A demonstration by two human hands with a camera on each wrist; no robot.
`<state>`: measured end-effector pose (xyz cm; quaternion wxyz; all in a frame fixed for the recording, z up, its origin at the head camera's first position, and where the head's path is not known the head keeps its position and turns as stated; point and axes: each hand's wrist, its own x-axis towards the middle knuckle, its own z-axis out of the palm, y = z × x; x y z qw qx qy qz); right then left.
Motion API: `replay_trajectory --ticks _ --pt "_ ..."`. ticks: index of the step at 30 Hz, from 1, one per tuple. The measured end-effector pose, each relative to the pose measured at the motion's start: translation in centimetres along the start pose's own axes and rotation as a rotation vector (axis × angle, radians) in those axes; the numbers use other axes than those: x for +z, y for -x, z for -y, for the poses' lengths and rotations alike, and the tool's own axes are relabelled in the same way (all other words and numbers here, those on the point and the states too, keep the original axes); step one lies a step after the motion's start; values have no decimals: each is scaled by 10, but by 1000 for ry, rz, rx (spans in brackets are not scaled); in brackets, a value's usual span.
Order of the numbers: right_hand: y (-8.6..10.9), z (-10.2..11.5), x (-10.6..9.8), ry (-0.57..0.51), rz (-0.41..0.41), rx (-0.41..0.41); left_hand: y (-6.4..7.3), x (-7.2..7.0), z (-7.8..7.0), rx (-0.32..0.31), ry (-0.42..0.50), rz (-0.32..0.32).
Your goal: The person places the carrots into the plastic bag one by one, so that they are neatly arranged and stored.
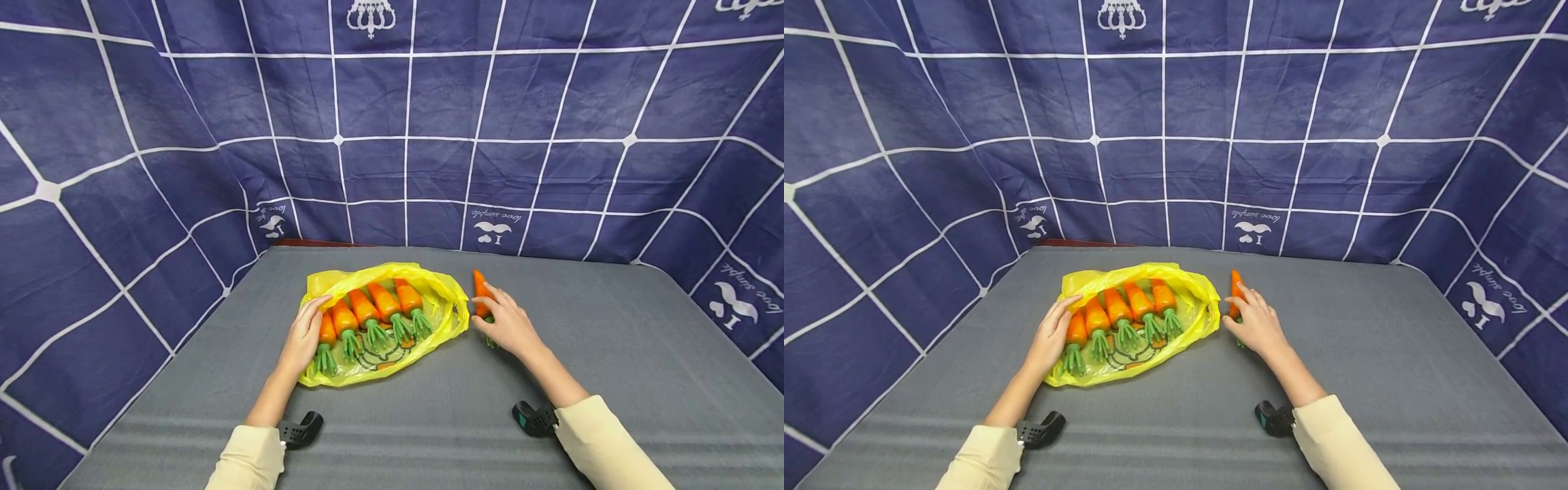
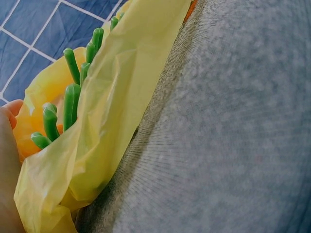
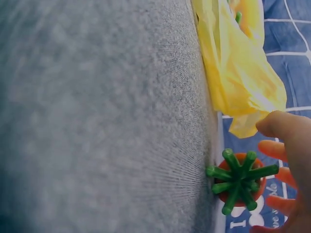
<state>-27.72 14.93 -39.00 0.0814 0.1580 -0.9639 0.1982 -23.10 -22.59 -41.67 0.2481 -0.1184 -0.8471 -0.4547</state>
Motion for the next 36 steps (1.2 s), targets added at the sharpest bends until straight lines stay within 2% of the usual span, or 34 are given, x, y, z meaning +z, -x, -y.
replay_trajectory --ticks 7,16,36 --pt "-5 -7 7 -48 41 -4 0 -1 0 -14 -2 14" --pt "-9 -7 7 -26 1 -3 -1 -2 0 -25 1 17" --pt "4 -1 -1 -73 -67 -5 0 1 -1 -41 28 10"
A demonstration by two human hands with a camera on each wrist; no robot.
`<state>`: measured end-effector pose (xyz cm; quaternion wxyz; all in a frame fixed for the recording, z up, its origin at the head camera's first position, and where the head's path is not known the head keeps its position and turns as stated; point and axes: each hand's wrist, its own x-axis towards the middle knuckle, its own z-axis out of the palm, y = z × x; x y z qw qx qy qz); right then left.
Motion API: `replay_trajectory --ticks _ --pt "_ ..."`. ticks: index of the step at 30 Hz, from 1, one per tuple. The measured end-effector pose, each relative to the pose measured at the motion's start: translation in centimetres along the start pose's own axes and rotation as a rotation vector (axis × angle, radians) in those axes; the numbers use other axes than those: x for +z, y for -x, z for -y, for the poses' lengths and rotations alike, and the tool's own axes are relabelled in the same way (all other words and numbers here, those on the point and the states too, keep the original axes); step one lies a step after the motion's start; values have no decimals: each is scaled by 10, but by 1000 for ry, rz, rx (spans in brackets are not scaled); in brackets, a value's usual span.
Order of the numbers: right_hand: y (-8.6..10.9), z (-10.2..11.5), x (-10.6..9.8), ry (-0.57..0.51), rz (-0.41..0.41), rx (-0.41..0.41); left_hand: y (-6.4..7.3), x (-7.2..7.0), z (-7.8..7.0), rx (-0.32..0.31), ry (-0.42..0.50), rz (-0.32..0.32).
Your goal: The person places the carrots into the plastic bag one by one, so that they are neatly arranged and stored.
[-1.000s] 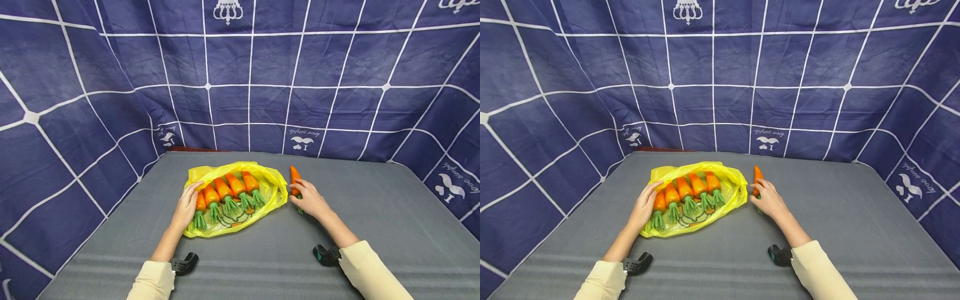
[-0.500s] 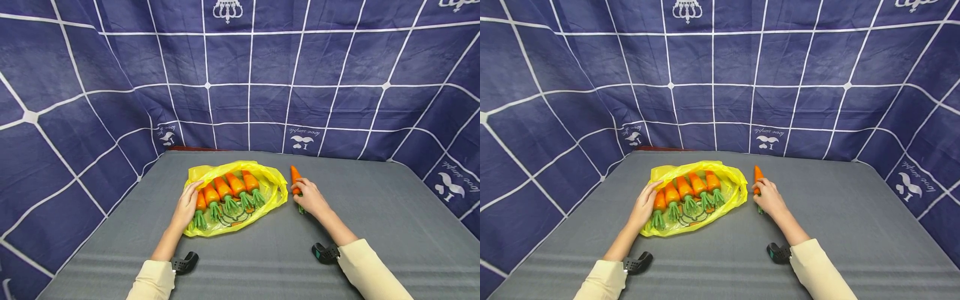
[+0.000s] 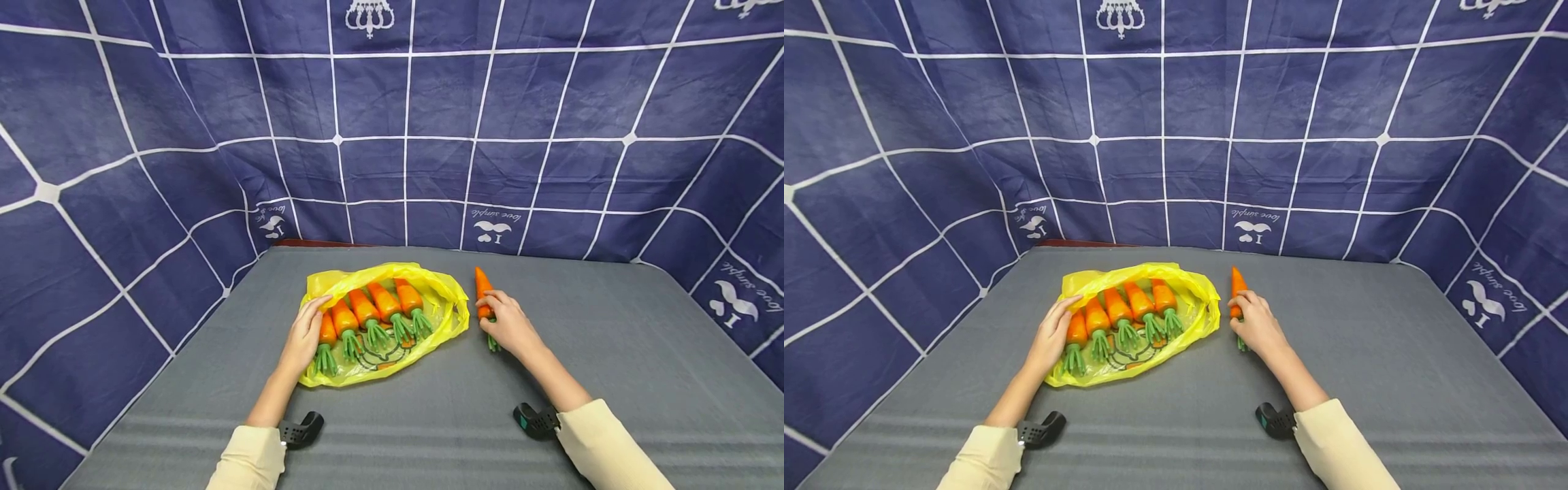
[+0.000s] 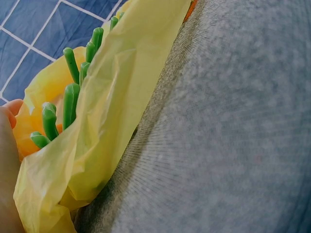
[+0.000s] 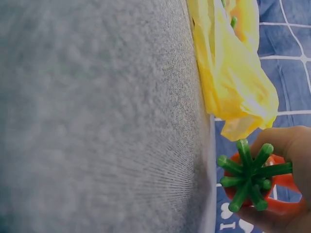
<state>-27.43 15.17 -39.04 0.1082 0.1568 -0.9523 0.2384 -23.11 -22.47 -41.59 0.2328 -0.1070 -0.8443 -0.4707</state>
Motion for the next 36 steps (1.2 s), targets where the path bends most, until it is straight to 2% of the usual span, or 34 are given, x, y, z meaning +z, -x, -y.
replay_trajectory --ticks 7,9,26,36 --pt "7 7 -5 -30 -33 -19 6 -6 -33 22 -19 -4" --pt "9 10 -7 -38 -42 -23 6 -6 -35 24 -12 -3" --pt "25 41 -24 -60 -96 -88 6 -7 -36 14 9 -2" --pt "43 61 -23 -47 -77 -160 5 -8 -37 0 8 9"
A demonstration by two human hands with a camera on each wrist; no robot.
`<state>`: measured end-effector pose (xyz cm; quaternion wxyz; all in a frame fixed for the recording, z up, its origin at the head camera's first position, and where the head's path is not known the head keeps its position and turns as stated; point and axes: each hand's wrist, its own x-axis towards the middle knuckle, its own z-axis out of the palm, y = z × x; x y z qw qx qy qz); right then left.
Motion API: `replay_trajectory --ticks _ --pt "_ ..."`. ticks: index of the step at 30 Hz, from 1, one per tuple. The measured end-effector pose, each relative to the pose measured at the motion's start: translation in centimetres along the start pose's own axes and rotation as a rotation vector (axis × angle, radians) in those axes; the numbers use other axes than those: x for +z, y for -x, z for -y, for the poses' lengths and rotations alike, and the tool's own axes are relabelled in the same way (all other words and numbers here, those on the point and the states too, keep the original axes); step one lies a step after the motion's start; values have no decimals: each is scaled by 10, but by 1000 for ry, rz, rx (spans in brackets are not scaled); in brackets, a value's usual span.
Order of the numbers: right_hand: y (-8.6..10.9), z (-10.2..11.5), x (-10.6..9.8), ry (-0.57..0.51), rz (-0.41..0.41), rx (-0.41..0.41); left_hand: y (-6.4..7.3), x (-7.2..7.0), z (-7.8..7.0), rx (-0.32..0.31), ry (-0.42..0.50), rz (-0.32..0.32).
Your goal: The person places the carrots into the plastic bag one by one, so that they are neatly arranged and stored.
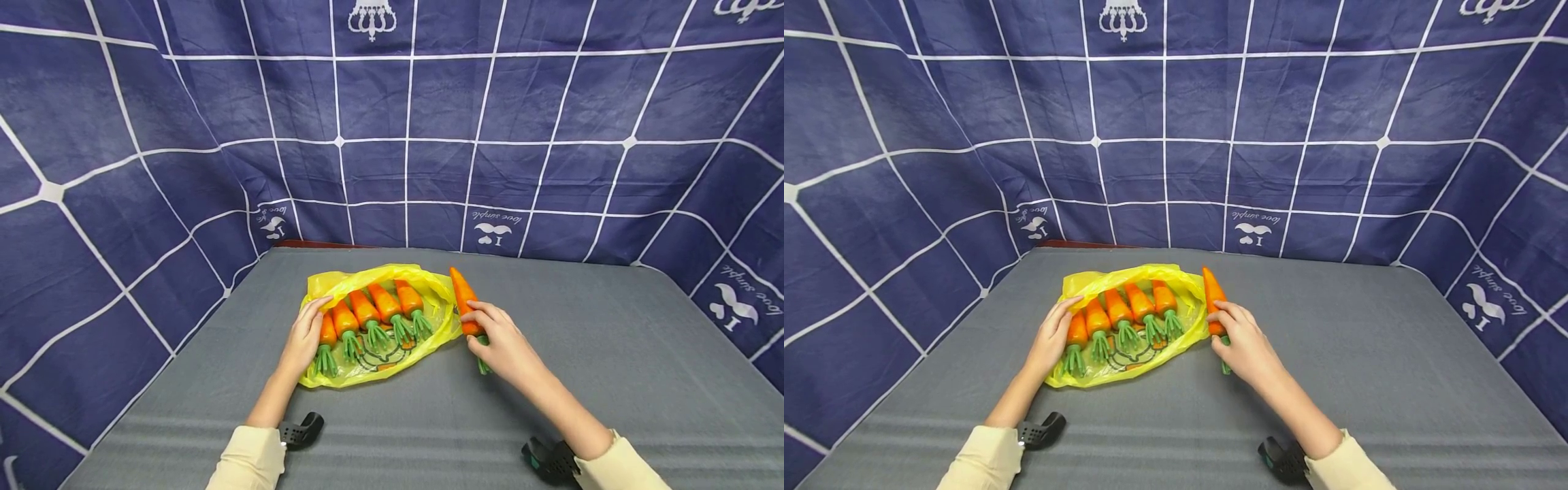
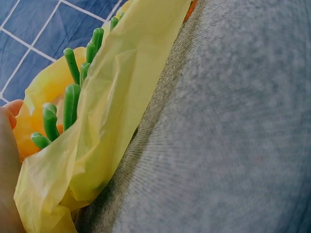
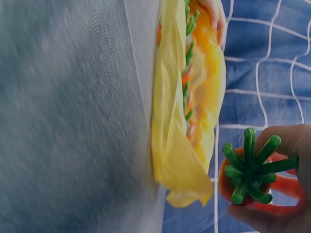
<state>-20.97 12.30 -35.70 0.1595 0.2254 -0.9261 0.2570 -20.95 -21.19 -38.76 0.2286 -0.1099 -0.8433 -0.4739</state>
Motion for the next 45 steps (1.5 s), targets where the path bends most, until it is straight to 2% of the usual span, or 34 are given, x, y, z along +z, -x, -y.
replay_trajectory --ticks 9,16,21,28,37,42,45 --pt "14 16 7 10 30 -43 0 1 0 0 -2 -3" --pt "14 21 12 5 78 -32 -4 8 39 32 -21 -9" --pt "8 21 14 12 120 -25 -3 8 39 44 -32 -14" --pt "-3 28 18 -26 182 -25 -3 7 38 37 -25 -10" --pt "-15 41 26 -65 198 -57 -3 8 35 24 -14 -19" --pt "-26 47 33 -89 209 -68 0 3 12 0 -10 -7" --pt "-34 48 38 -97 226 -75 2 0 0 9 -26 -4"
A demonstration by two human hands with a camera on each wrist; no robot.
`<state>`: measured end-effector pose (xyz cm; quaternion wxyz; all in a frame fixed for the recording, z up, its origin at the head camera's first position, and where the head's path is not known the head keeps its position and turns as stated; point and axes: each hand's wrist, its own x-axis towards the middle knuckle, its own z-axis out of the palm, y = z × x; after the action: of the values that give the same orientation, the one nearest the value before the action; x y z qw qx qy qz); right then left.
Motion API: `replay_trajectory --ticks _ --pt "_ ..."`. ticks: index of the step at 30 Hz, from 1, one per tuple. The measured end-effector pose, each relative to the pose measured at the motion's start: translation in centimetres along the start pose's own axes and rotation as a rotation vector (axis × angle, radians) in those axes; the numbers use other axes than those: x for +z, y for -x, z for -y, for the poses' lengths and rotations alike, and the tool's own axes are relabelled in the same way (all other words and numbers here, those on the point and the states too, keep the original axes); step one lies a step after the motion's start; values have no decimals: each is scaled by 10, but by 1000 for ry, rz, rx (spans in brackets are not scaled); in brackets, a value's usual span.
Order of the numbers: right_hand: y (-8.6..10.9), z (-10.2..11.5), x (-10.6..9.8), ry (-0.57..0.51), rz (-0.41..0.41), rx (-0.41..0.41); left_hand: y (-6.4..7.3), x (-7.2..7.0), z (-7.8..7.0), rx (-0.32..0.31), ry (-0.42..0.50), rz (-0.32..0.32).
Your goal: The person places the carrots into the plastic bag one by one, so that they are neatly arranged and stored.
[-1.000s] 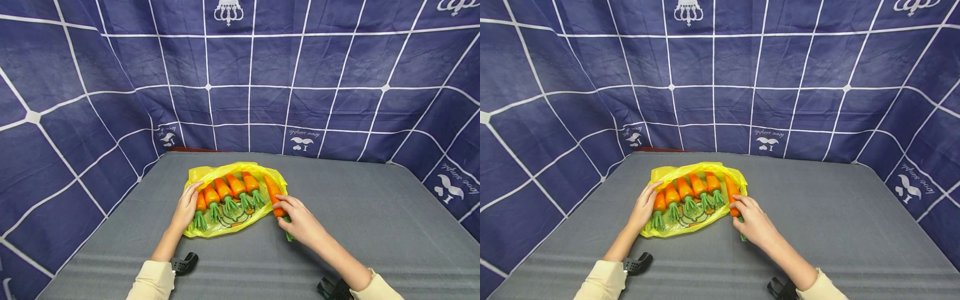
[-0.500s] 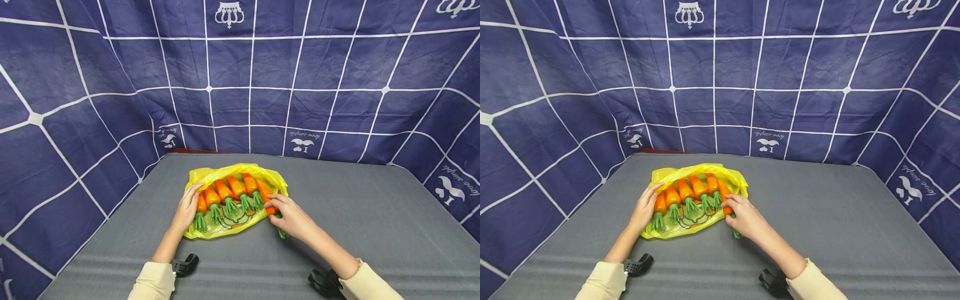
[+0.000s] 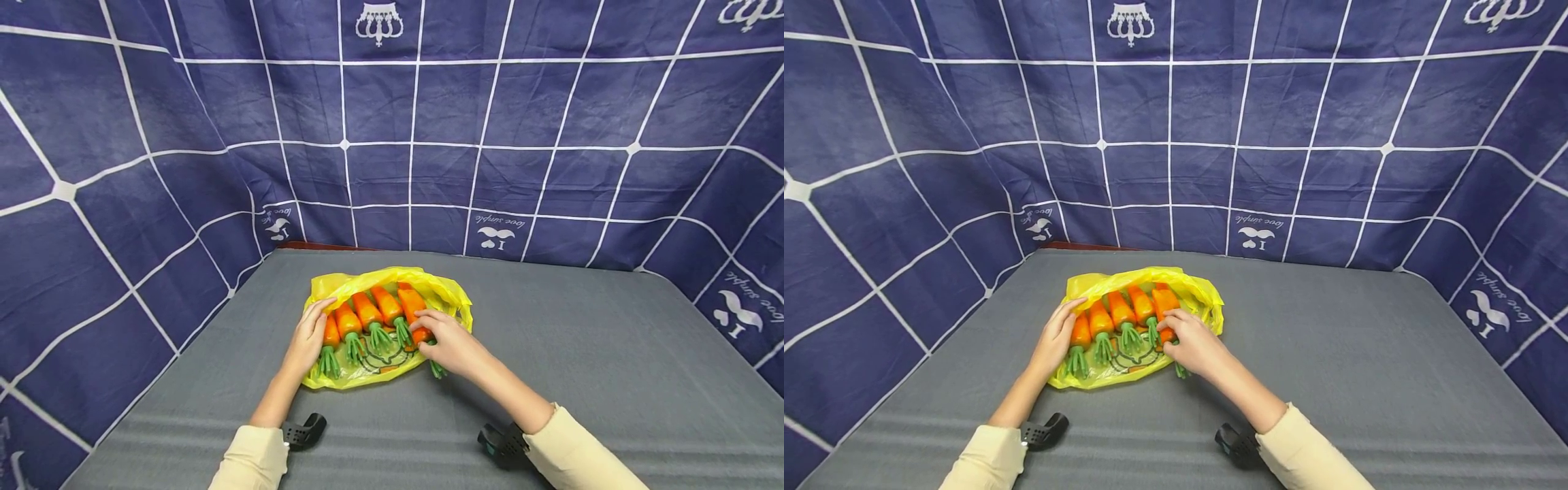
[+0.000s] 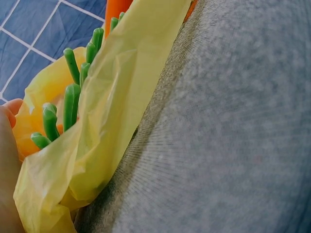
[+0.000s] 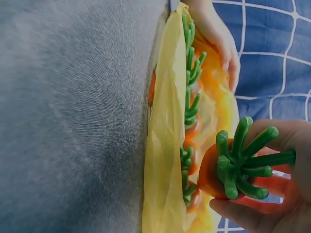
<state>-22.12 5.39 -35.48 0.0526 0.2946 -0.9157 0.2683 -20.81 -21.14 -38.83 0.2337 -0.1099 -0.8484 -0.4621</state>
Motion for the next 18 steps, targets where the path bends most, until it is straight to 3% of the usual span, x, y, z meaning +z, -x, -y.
replay_trajectory --ticks 18 --pt "-53 -16 12 -25 85 83 0 0 0 3 21 -7"
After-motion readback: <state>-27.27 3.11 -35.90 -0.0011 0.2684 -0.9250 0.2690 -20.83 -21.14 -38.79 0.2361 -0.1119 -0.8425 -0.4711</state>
